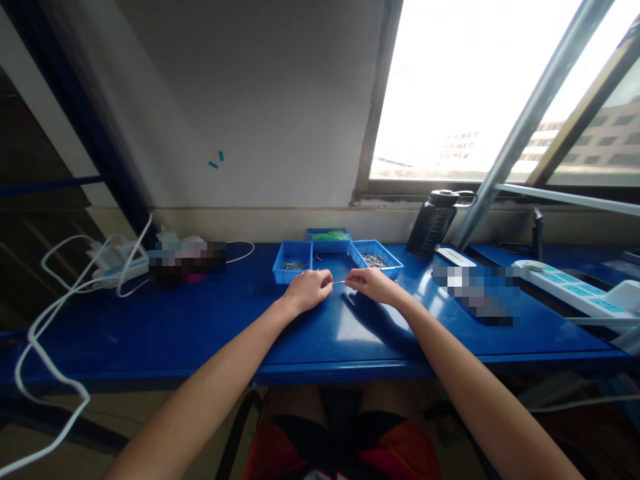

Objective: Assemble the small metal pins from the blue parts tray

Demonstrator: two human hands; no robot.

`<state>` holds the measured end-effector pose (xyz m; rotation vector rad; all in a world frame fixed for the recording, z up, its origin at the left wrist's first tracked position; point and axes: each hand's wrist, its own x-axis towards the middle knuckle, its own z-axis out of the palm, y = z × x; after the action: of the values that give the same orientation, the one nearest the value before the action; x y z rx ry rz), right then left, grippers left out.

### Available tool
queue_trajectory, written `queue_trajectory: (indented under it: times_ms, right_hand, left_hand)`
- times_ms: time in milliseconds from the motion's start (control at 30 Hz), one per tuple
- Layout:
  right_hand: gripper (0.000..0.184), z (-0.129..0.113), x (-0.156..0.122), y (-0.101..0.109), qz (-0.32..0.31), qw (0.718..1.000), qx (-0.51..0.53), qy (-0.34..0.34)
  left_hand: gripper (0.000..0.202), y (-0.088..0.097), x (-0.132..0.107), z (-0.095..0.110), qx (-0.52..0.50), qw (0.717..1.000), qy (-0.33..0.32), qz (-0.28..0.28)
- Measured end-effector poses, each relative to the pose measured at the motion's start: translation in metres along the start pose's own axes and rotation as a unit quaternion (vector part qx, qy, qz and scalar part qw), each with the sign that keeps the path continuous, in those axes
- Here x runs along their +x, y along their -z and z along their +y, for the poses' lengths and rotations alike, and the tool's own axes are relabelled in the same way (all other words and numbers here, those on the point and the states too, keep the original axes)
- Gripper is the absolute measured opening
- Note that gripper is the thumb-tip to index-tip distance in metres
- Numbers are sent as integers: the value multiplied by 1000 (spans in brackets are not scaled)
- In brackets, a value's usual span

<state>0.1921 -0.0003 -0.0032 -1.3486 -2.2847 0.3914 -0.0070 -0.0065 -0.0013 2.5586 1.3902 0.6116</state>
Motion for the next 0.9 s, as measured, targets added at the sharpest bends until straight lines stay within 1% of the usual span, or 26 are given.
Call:
queue_trajectory:
  times_ms: [100,300,500,667,767,900]
  right_hand:
    - [20,0,0,0,-5,1000,3,-5]
    - [16,1,1,-3,-18,999,23,-14]
    - [13,5,1,-6,-35,999,39,-11]
    - [18,4,0,-4,-29,999,28,-8]
    - [25,4,0,-4,-36,998,50,-18]
    - [32,5,0,-7,-43,996,71,-27]
  left_hand:
    - [21,0,0,-2,-3,1000,-9,4]
    - [17,-1,1,-2,2,1000,-4,-3]
    - [15,-4,2,-6,7,1000,-24,-4]
    - [21,-4,1,-6,16,1000,-22,-9]
    - [29,-3,0,-3,23,1000,-8,-13]
    - [34,-2,-1,-1,23,1000,-1,-15]
